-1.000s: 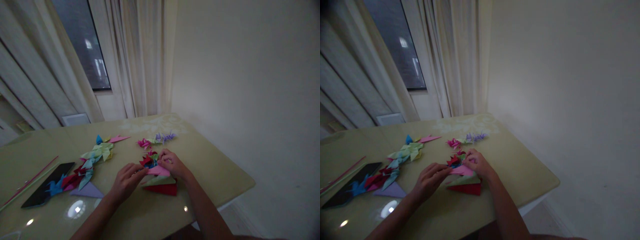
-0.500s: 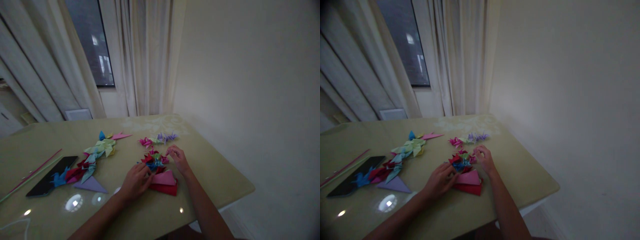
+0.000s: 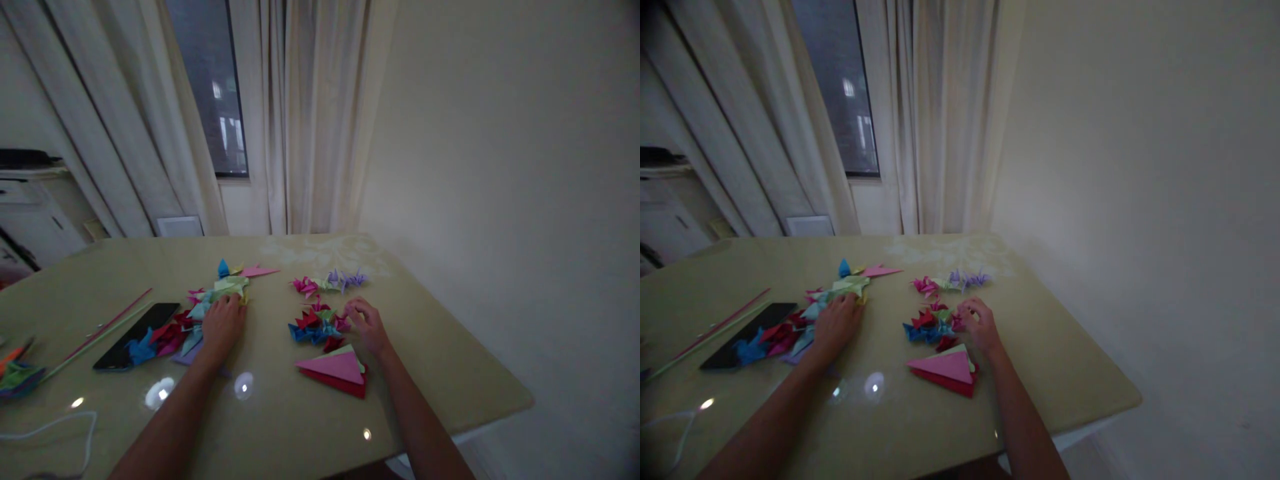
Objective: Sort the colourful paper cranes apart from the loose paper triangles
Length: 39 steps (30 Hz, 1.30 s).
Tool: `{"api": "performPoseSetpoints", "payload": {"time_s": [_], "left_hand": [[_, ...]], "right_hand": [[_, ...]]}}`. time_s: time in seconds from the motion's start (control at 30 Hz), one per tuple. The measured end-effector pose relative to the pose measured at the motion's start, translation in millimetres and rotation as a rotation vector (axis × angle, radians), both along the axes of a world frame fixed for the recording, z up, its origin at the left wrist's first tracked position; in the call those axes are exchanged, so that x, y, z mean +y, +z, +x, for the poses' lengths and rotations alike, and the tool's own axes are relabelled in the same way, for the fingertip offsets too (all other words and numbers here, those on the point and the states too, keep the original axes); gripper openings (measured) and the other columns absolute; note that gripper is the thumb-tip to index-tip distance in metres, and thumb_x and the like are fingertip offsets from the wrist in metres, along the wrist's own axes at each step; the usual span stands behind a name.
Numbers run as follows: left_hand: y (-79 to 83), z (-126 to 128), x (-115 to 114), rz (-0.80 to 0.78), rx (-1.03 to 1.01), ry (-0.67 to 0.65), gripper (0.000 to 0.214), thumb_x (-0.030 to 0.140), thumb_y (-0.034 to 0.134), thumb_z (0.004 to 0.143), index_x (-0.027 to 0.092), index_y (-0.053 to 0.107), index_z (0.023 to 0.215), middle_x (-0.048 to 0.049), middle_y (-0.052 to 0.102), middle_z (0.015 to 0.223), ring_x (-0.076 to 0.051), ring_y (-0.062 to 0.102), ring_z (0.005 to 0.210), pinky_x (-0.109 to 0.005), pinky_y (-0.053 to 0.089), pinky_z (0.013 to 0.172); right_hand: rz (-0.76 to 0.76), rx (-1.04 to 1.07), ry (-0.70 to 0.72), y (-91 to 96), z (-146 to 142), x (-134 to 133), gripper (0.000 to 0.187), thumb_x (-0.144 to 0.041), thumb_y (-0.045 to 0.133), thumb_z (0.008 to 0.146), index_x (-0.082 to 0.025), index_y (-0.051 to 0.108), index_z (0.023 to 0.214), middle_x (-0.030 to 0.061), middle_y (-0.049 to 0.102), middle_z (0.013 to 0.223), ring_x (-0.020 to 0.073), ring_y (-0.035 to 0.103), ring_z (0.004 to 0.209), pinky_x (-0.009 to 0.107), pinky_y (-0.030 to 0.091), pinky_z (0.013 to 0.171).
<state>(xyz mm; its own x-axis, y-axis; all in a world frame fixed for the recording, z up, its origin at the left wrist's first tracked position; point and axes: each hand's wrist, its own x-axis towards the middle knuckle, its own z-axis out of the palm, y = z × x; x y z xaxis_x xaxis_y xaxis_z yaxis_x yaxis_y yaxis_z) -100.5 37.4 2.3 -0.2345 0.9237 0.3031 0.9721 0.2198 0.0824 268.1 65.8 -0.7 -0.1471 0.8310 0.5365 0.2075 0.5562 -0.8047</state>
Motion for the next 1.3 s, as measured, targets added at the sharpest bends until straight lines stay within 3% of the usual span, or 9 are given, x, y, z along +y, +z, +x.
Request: {"api": "performPoseSetpoints", "payload": {"time_s": [0.27,0.43,0.53,0.63,0.7,0.83,0.93,1.13,1.3], "left_hand": [[3.8,-1,6,0.236,-0.205,-0.080,0.033,0.033,0.040,0.105,0.018,0.069,0.108,-0.0133,0.075,0.114,-0.028,0.073,0.097,-0.037,0.055,0.083],[5.7,31,0,0.548,-0.695,-0.319,0.028,0.046,0.056,0.099,0.021,0.068,0.100,-0.0059,0.078,0.091,-0.023,0.076,0.083,-0.033,0.060,0.077],[4.4,63,-13,0.515,-0.891,-0.480,0.026,0.046,0.061,0.099,0.021,0.068,0.099,-0.0036,0.078,0.084,-0.020,0.077,0.079,-0.031,0.061,0.073],[2.6,90,-29,0.483,-0.885,-0.687,0.018,0.037,0.063,0.100,0.021,0.071,0.097,-0.0038,0.079,0.087,-0.018,0.077,0.081,-0.030,0.062,0.077],[1.7,102,-39,0.464,-0.843,-0.830,0.013,0.031,0.062,0.102,0.022,0.072,0.099,-0.0048,0.080,0.093,-0.018,0.077,0.087,-0.030,0.062,0.081],[1.6,110,-47,0.446,-0.794,-0.975,0.012,0.026,0.059,0.104,0.023,0.071,0.106,-0.0069,0.080,0.101,-0.019,0.077,0.096,-0.030,0.062,0.087],[2.9,97,-38,0.449,-0.729,-0.845,0.020,0.031,0.056,0.105,0.022,0.068,0.120,-0.0076,0.077,0.105,-0.019,0.075,0.092,-0.032,0.060,0.085],[-8.7,41,-2,0.327,-0.280,-0.203,0.041,0.040,0.053,0.102,0.016,0.064,0.134,-0.0180,0.067,0.131,-0.034,0.064,0.116,-0.049,0.053,0.099],[-25.7,24,8,0.118,-0.185,-0.162,0.036,0.031,0.050,0.102,0.015,0.068,0.129,-0.0169,0.070,0.126,-0.032,0.063,0.119,-0.045,0.050,0.107]], "right_hand": [[0.010,-0.021,0.006,3.1,0,-2,0.042,-0.053,0.063,0.101,-0.022,0.074,0.075,0.0050,0.066,0.083,0.0219,0.064,0.083,0.033,0.048,0.079],[0.015,-0.054,0.010,5.1,-7,-9,0.036,-0.048,0.063,0.101,-0.021,0.074,0.079,0.0048,0.065,0.084,0.0217,0.062,0.084,0.034,0.049,0.080],[-0.024,-0.052,-0.007,5.4,-15,-15,0.025,-0.044,0.069,0.097,-0.024,0.076,0.110,0.0063,0.069,0.104,0.0223,0.062,0.091,0.034,0.052,0.084],[-0.043,-0.031,0.001,7.1,-21,-19,0.063,-0.040,0.078,0.091,-0.031,0.057,0.149,0.0096,0.061,0.140,0.0235,0.063,0.104,0.037,0.054,0.092],[0.006,-0.044,0.029,9.2,-22,-19,0.074,-0.039,0.082,0.088,-0.034,0.052,0.155,0.0109,0.053,0.153,0.0264,0.062,0.116,0.041,0.053,0.100],[0.132,-0.129,0.153,11.5,-20,-19,0.026,-0.039,0.077,0.094,-0.029,0.079,0.118,0.0107,0.071,0.127,0.0290,0.066,0.115,0.043,0.052,0.102],[0.158,-0.100,0.092,11.2,-19,-19,0.013,-0.038,0.073,0.097,-0.027,0.079,0.097,0.0080,0.075,0.099,0.0268,0.069,0.097,0.041,0.055,0.091],[0.315,-0.159,-0.389,45.1,-23,21,0.012,-0.029,0.063,0.101,-0.021,0.071,0.098,0.0072,0.070,0.098,0.0244,0.066,0.095,0.036,0.053,0.089],[0.250,-0.343,-0.392,93.3,-48,100,0.017,-0.009,0.060,0.100,-0.015,0.072,0.111,0.0072,0.066,0.113,0.0179,0.061,0.096,0.029,0.044,0.092]]}}
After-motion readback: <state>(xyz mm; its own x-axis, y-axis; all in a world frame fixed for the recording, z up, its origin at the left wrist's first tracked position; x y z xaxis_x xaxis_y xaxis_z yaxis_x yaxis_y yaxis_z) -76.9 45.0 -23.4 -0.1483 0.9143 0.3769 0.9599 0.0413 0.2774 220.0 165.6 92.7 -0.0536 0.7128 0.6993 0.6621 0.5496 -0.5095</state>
